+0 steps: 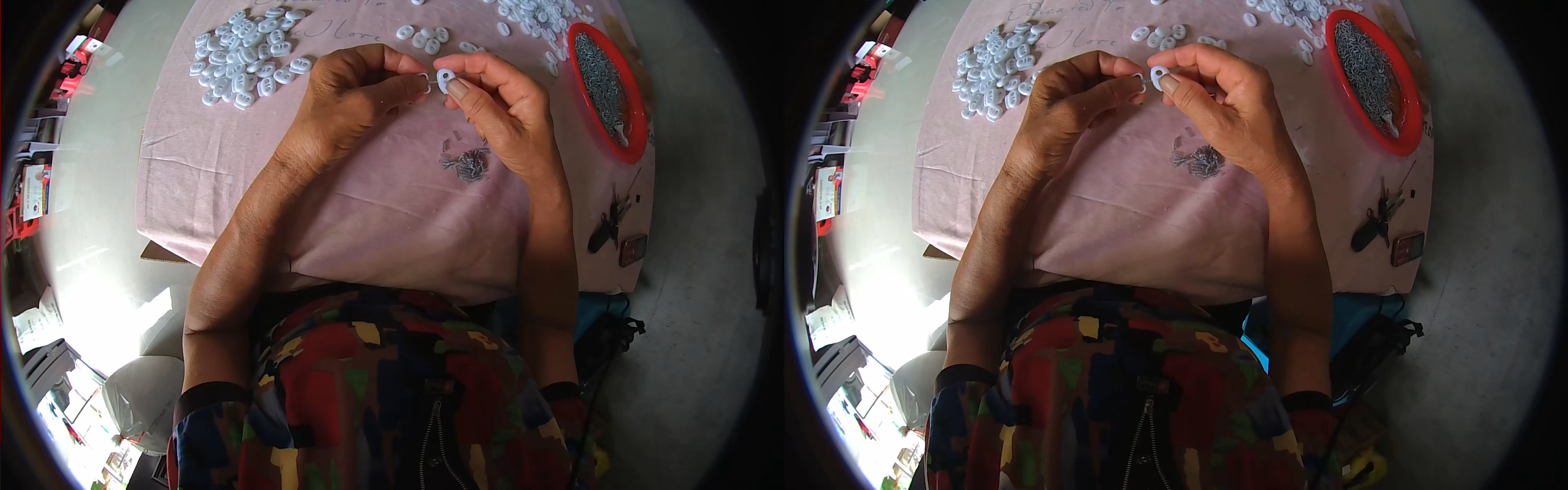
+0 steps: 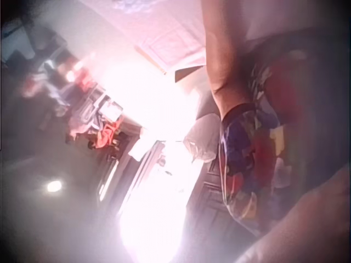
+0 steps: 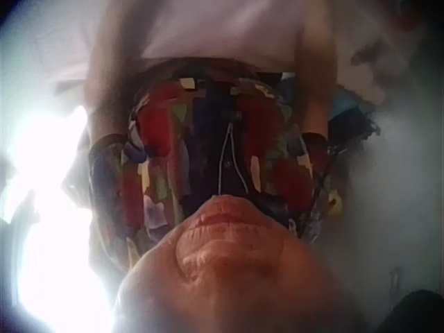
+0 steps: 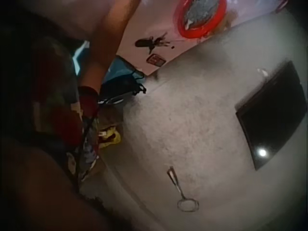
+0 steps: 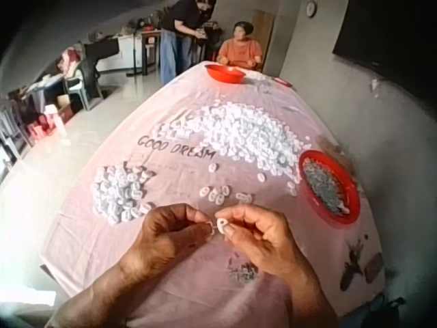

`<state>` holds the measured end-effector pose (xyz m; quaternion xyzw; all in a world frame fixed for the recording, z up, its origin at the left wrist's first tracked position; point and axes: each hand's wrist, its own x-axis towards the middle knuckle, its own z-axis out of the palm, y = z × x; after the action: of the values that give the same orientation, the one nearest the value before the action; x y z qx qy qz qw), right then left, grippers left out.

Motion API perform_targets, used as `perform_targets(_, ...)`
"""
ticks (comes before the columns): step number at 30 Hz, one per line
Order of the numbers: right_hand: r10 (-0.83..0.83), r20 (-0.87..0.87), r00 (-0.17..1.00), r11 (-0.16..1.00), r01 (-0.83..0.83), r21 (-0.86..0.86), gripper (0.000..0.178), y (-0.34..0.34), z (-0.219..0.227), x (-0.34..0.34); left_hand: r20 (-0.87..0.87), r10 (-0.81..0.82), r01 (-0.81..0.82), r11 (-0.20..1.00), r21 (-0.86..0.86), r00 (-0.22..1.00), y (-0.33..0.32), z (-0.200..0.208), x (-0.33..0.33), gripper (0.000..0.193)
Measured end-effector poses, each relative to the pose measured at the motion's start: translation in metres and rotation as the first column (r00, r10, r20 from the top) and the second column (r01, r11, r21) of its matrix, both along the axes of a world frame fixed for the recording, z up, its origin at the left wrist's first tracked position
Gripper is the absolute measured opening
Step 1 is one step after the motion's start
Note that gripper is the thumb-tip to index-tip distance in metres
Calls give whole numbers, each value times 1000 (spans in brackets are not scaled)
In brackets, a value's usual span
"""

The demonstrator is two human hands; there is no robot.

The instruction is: The person assembles small metal rings into holes of plastic button-like components by hand, working on a table.

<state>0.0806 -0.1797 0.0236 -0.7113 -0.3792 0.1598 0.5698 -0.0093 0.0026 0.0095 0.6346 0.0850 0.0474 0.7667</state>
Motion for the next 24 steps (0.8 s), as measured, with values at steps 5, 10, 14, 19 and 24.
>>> perform_targets(5,-8,22,1000,1000,8,14,22,0,-1,0,16,-10,11,999,-37,1000,1,-1,0,11)
perform_targets(10,-28,47,999,999,25,47,23,2,-1,-2,18,-13,13,999,-31,1000,1,1,-1,11)
perform_targets(14,-29,118,993,999,27,17,23,3,-2,-4,57,7,-5,999,-37,998,-1,-4,0,10)
perform_targets(19,-18,123,992,1000,15,23,25,4,-2,-5,77,-21,26,998,-61,997,2,-2,-1,11)
perform_targets(24,4,21,1000,993,-7,122,22,4,-2,-4,60,-84,88,994,-59,995,4,1,-1,17)
